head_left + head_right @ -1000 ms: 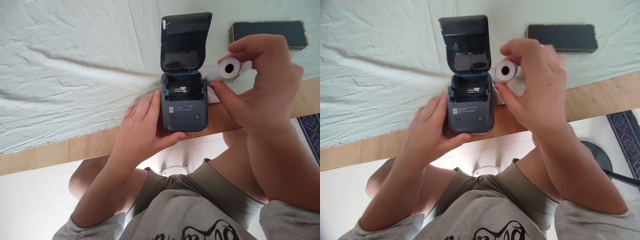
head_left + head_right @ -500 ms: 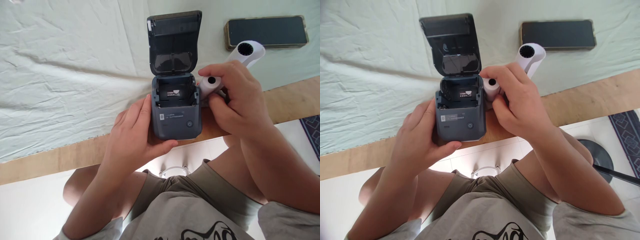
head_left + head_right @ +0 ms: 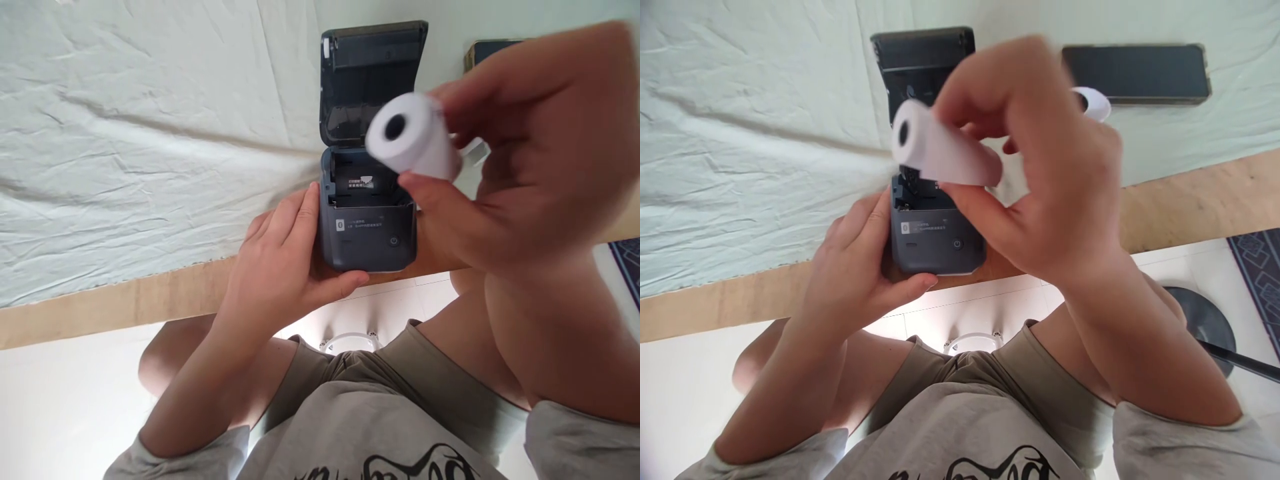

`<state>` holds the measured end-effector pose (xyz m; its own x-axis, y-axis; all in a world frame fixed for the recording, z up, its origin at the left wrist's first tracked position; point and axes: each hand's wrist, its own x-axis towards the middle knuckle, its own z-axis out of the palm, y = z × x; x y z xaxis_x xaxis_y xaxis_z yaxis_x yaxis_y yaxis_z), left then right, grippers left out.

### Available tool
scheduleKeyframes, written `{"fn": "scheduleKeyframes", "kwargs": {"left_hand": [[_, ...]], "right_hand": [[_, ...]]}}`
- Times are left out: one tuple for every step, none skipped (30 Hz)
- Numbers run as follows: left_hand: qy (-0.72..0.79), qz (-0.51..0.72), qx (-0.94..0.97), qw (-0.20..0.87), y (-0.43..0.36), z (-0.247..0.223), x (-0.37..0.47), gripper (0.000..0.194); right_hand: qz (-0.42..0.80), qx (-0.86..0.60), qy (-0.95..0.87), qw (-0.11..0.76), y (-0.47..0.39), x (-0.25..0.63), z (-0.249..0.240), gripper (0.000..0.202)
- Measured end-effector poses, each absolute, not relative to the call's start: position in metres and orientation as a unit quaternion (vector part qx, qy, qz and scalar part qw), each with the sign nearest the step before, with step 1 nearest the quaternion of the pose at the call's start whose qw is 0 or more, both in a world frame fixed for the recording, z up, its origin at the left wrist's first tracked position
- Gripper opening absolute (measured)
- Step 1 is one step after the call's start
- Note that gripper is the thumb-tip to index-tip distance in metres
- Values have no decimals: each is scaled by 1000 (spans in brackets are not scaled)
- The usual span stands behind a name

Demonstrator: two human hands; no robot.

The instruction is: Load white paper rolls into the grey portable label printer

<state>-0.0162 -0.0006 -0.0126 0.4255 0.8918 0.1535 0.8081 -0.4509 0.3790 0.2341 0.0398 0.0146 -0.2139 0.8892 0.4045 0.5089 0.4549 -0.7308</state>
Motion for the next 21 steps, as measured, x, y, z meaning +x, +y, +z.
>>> {"fn": "scheduleKeyframes", "kwargs": {"left_hand": [[509,165,836,121,-1,-12,-17,108],[509,162,837,117,-1,-12,-17,110],[509,160,838,113,-1,-11,-17,113],[509,159,839,109,-1,-12,-17,115],[507,158,840,106,-1,-12,-16,117],[504,160,842,103,-1,-13,-16,119],[501,162,844,101,-1,-14,-16,120],[497,165,846,99,-2,-14,-15,121],[493,169,848,99,-2,-15,-15,122],[491,171,848,100,-2,-16,-15,122],[490,173,848,101,-2,-16,-15,120],[491,175,847,103,-2,-17,-15,118],[492,177,846,106,-2,-17,-16,116],[493,182,844,110,-2,-18,-16,115],[493,189,842,116,-2,-18,-16,115],[492,198,839,122,-2,-19,-17,116],[489,208,837,127,-2,-19,-17,117],[485,218,837,131,-2,-20,-17,116],[478,225,839,131,-2,-19,-18,111],[469,227,844,129,-2,-19,-18,103],[459,227,850,124,-2,-18,-18,93]], "right_hand": [[213,-459,-764,401,43,229,18,22],[186,-453,-785,379,47,224,20,19],[154,-455,-799,362,50,222,21,17],[130,-463,-806,344,54,220,21,17],[115,-473,-808,332,57,220,20,18],[107,-479,-806,332,59,221,18,17],[107,-481,-803,336,61,222,17,15],[113,-480,-801,340,62,223,16,13],[122,-479,-799,343,62,224,15,10],[132,-479,-795,348,61,224,14,6],[142,-478,-792,353,60,224,13,2],[149,-475,-789,359,59,224,12,3],[151,-470,-788,367,57,224,11,5],[147,-458,-790,380,56,224,10,6],[137,-439,-797,390,54,224,9,5],[127,-418,-806,399,53,224,8,5],[118,-398,-813,408,51,225,7,7],[114,-381,-818,415,50,225,6,9],[113,-366,-824,417,48,226,5,10],[116,-353,-830,416,46,227,5,11],[121,-344,-835,413,44,229,5,10]]}}
